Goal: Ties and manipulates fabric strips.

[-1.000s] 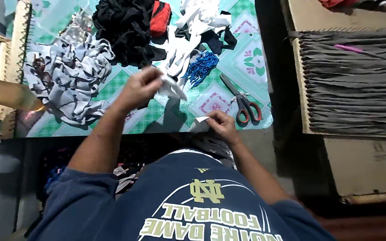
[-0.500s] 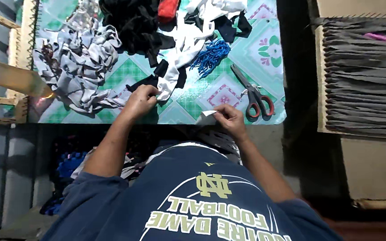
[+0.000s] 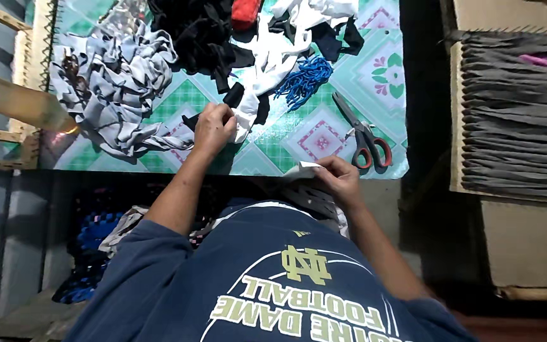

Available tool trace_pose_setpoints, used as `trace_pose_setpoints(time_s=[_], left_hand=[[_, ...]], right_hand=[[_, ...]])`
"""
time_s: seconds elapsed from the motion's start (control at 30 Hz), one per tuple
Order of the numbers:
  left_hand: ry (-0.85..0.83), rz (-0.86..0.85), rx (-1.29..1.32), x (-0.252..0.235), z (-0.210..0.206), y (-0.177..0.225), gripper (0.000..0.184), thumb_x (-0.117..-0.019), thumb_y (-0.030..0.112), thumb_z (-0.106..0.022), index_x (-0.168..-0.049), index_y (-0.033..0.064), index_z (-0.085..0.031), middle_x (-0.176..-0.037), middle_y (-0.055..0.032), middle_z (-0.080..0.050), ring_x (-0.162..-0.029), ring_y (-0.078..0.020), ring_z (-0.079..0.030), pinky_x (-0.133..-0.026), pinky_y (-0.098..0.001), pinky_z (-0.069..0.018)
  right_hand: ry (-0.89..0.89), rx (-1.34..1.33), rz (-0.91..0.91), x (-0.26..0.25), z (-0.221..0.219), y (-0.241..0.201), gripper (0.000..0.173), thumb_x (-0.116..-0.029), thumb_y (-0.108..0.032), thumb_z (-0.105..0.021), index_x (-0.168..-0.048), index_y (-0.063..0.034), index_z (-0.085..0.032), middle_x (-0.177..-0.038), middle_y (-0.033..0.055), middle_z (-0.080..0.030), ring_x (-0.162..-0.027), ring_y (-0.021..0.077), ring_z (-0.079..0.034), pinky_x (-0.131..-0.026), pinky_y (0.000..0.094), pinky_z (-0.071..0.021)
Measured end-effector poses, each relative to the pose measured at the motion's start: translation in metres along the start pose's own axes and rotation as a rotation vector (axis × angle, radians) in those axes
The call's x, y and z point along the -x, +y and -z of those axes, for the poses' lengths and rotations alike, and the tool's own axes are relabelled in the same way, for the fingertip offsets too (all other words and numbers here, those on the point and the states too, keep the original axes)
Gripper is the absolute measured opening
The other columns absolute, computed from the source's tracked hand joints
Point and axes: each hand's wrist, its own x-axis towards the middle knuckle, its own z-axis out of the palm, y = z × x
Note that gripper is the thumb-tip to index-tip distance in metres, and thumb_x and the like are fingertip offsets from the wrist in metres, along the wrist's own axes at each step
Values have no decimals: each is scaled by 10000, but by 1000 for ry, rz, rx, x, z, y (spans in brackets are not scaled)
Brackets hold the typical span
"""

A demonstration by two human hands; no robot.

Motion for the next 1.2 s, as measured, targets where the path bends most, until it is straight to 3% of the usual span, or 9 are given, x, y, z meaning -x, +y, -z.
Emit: trace_pose_setpoints(time_s=[0.2, 0.37, 0.67, 0.77, 0.87, 0.97, 1.07, 1.13, 1.2], left_hand=[[-154, -263, 494, 7, 6, 44, 253, -1065, 162, -462, -1186, -7, -606, -1049, -76, -696, -895, -99, -681, -810, -297, -579], [-157, -260, 513, -3, -10, 38, 342, -1029, 82, -417, -1321, -25, -560, -1274, -156, -639, -1064, -180, -677, -894, -359, -574], [-296, -568, 61, 17, -45, 32, 396, -914, 231, -745, -1251, 32, -685, -1167, -229, -663, -1115, -408, -631, -960, -576, -504], [-275, -629, 7, 18, -55, 42, 200, -903, 128, -723, -1068, 15, -726, -1085, -239, -666, -1065, -445, -634, -910, -587, -514], [-380, -506, 102, 18, -52, 56, 157, -954, 81, -627, -1041, -35, -688, -1018, -206, -687, -1003, -358, -669, -903, -537, -523], [-510, -265, 373, 21, -48, 66, 153, -1001, 99, -571, -1096, -12, -618, -929, -94, -654, -795, -119, -623, -757, -315, -534], [-588, -79, 547, 23, -43, 74, 189, -1018, 59, -548, -1169, -20, -630, -984, -87, -665, -821, -77, -623, -780, -271, -533], [-580, 25, 630, 25, -45, 76, 163, -1024, 61, -546, -1128, -4, -654, -950, -55, -668, -802, -60, -622, -761, -256, -533], [-559, 84, 711, 26, -47, 76, 122, -1018, 61, -556, -1074, 13, -653, -900, -15, -651, -774, -41, -609, -738, -236, -525]], right_hand=[[-14, -102, -70, 18, 8, -14, 83, -929, -88, -669, -986, -122, -719, -831, -93, -686, -685, -6, -612, -649, 193, -549], [-30, -78, -65, 16, 4, -19, 78, -931, -68, -658, -986, -96, -704, -805, -87, -669, -665, -13, -599, -636, 182, -544], [13, -95, -160, 47, 23, -14, 81, -926, -87, -667, -971, -133, -715, -787, -108, -670, -637, -28, -581, -601, 159, -513], [108, -210, -248, 64, 35, -23, 140, -930, -84, -633, -950, -178, -735, -814, -102, -710, -671, 0, -636, -650, 195, -560], [224, -329, -346, 89, 60, -23, 182, -966, -111, -569, -942, -194, -729, -843, -60, -740, -724, 62, -698, -712, 272, -616], [381, -225, -585, 116, 86, -8, 175, -970, -47, -513, -899, -112, -658, -754, -42, -699, -631, 69, -664, -635, 277, -608], [301, 244, -872, 130, 99, 7, 189, -1020, -111, -593, -1128, 38, -637, -931, 87, -633, -723, 132, -617, -681, 334, -573], [234, 479, -842, 122, 98, -1, 350, -1042, -163, -580, -1285, 88, -597, -1087, 257, -649, -869, 281, -625, -805, 477, -531], [315, 645, -591, 108, 94, -10, 349, -1035, -152, -557, -1267, 104, -607, -971, 256, -631, -775, 276, -570, -746, 468, -497]])
